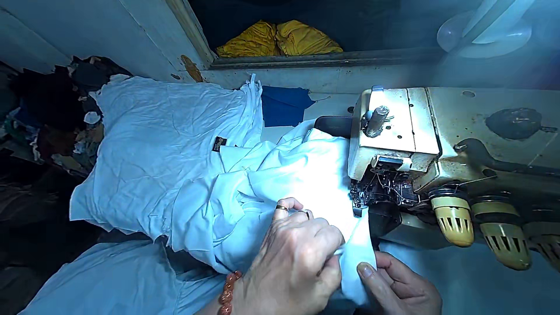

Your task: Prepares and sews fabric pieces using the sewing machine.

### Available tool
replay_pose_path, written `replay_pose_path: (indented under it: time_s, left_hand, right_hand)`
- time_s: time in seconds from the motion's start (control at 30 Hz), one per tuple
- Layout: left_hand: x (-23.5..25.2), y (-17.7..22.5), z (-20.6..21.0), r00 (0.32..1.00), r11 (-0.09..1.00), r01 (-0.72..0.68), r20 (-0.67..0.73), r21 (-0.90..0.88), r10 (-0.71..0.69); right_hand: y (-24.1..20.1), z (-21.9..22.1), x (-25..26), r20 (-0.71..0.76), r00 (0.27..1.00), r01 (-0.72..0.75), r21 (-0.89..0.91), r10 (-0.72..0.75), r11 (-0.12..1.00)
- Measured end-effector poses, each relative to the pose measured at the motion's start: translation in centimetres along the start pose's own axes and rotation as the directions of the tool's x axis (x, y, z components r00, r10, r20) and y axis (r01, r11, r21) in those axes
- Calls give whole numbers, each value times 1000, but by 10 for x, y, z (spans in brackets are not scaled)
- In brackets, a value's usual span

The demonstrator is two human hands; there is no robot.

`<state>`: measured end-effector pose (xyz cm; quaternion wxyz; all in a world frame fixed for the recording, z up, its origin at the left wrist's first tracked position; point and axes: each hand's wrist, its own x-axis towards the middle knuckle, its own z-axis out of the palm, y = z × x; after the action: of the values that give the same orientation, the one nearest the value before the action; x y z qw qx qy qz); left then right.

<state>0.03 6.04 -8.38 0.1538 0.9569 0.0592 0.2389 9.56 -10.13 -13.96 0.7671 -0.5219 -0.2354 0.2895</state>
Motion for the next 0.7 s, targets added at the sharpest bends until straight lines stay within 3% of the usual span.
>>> replay_pose_path:
  time_s: [0.1, 0.27, 0.4, 0.7]
  left_hand:
    - [-6, 5, -5, 999, 993, -53, -17, -109, 52]
    - [1, 9, 7, 995, 990, -95, -4, -100, 96]
    - [8, 6, 20, 999, 999, -17, -39, -39, 15]
    - [11, -2, 16, 993, 984, 105, -31, -146, -110]
  right_hand:
    - [3, -4, -7, 37, 999, 9, 38, -10, 999]
    - [7, 0, -4, 15, 999, 29, 12, -29, 1000]
    - [8, 9, 4, -57, 998, 23, 44, -21, 999]
    - [3, 11, 1, -77, 993, -72, 175, 86, 982]
